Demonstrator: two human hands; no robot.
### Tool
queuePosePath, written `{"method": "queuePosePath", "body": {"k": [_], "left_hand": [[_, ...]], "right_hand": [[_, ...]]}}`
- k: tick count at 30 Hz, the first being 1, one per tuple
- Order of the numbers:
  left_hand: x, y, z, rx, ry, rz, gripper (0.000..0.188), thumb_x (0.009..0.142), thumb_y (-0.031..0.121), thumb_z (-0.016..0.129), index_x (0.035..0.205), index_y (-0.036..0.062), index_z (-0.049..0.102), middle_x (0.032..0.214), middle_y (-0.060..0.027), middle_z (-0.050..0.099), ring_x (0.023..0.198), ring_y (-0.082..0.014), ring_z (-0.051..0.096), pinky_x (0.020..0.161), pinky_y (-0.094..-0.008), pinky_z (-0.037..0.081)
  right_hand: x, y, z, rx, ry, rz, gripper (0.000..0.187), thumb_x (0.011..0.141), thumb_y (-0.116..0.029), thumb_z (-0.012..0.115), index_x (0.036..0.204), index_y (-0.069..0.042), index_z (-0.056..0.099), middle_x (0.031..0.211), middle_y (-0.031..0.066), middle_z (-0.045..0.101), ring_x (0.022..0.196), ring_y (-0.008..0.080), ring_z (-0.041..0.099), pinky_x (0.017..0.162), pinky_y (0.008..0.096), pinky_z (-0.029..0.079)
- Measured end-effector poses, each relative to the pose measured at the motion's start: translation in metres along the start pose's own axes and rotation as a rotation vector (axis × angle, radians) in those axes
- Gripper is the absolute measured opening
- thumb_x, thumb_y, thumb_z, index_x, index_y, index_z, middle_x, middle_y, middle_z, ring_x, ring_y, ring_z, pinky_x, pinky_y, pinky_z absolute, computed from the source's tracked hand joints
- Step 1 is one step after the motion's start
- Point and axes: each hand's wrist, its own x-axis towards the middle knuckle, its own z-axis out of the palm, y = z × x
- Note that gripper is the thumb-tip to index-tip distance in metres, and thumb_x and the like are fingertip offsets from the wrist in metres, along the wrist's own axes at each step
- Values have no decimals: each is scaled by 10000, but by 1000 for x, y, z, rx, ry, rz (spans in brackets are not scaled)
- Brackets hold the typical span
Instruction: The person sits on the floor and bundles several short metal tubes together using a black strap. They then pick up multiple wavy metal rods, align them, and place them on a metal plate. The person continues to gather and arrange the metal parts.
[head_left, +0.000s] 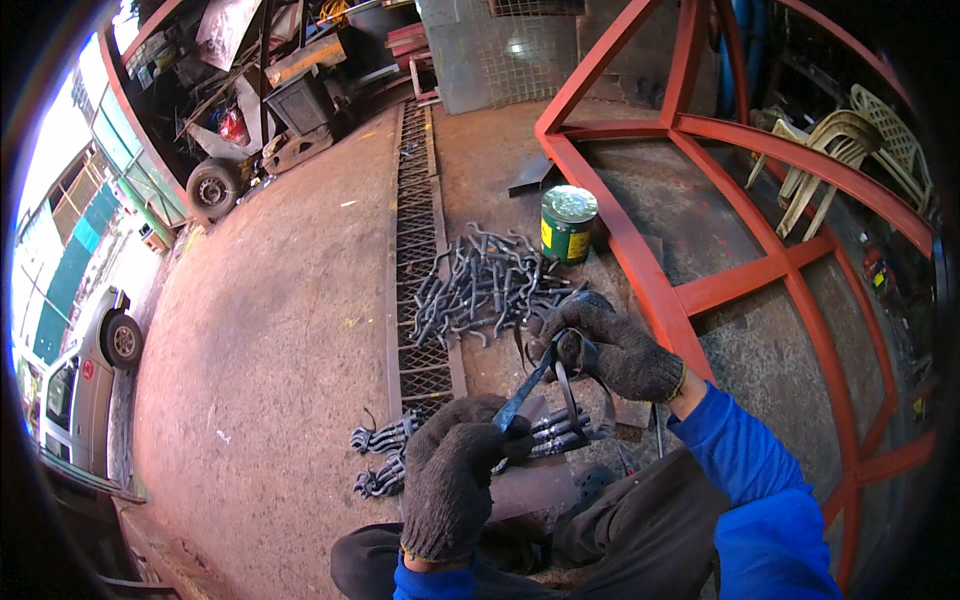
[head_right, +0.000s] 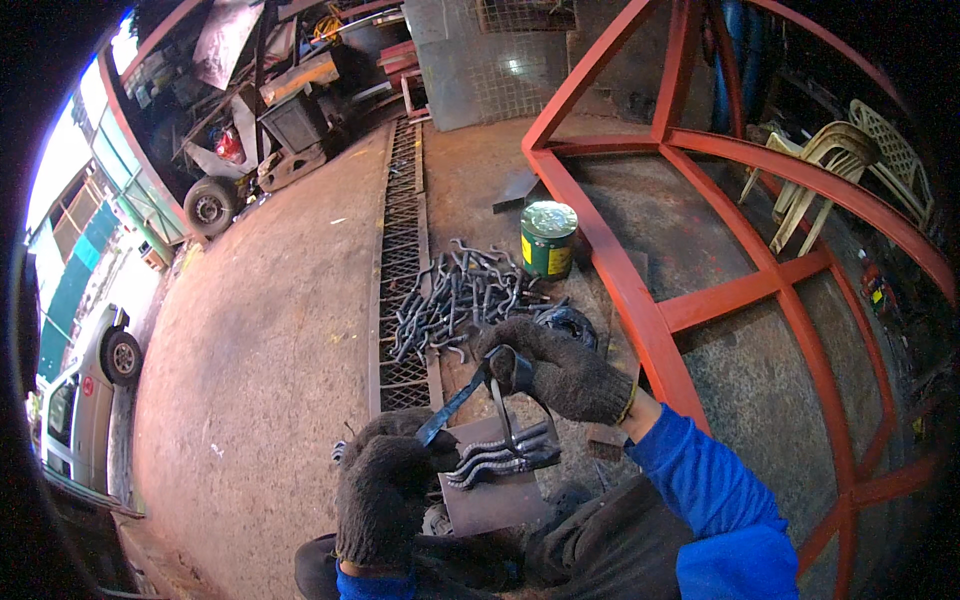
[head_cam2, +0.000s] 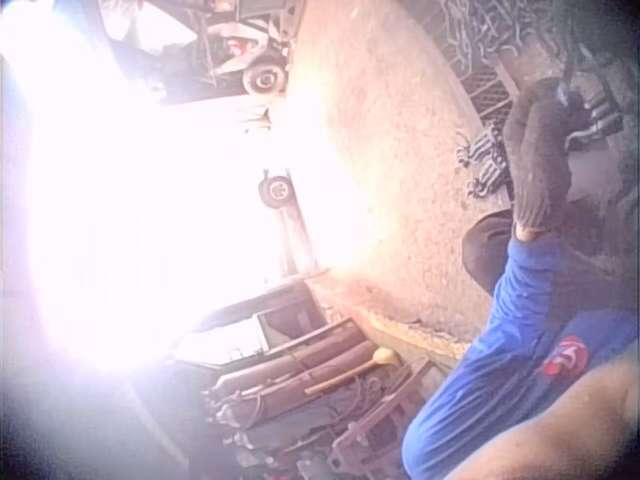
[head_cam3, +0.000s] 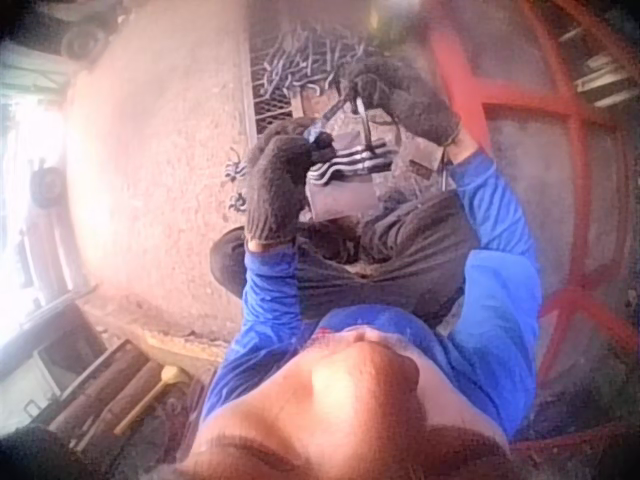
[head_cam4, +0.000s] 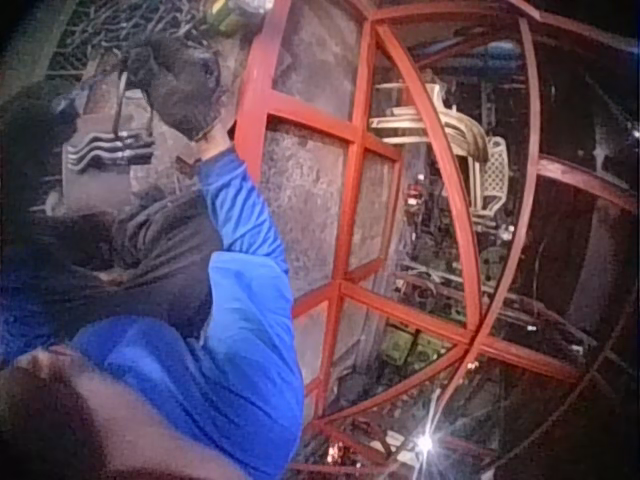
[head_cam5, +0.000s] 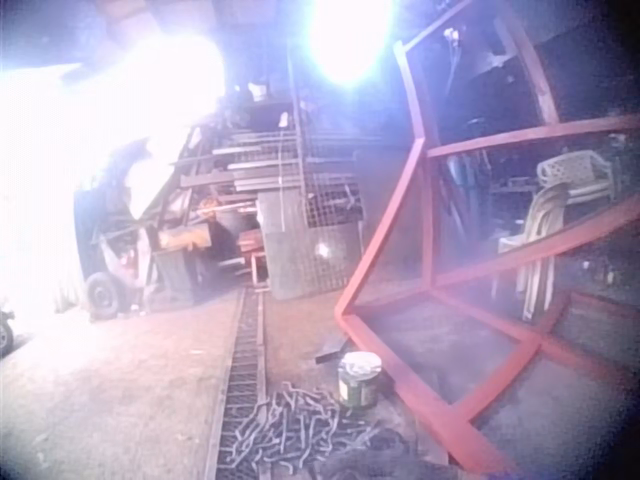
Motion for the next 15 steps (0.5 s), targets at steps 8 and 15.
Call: {"method": "queuePosePath", "body": {"k": [8,15], "left_hand": [[-2,6,0,-119,-9,-124,266,868,90,557,1077,-63,619,970,-177,679,878,-249,689,810,-353,579],[0,-12,-11,114,26,71,259,805,-62,686,1052,17,668,995,-177,677,866,-260,694,784,-338,574]], "right_hand": [[-5,-23,8,345,15,290,211,1003,-148,601,1203,-81,615,1098,59,599,965,124,601,842,251,518],[-5,-3,2,301,-11,141,259,997,-190,616,1241,-103,597,1024,51,670,741,108,640,623,259,549]]}}
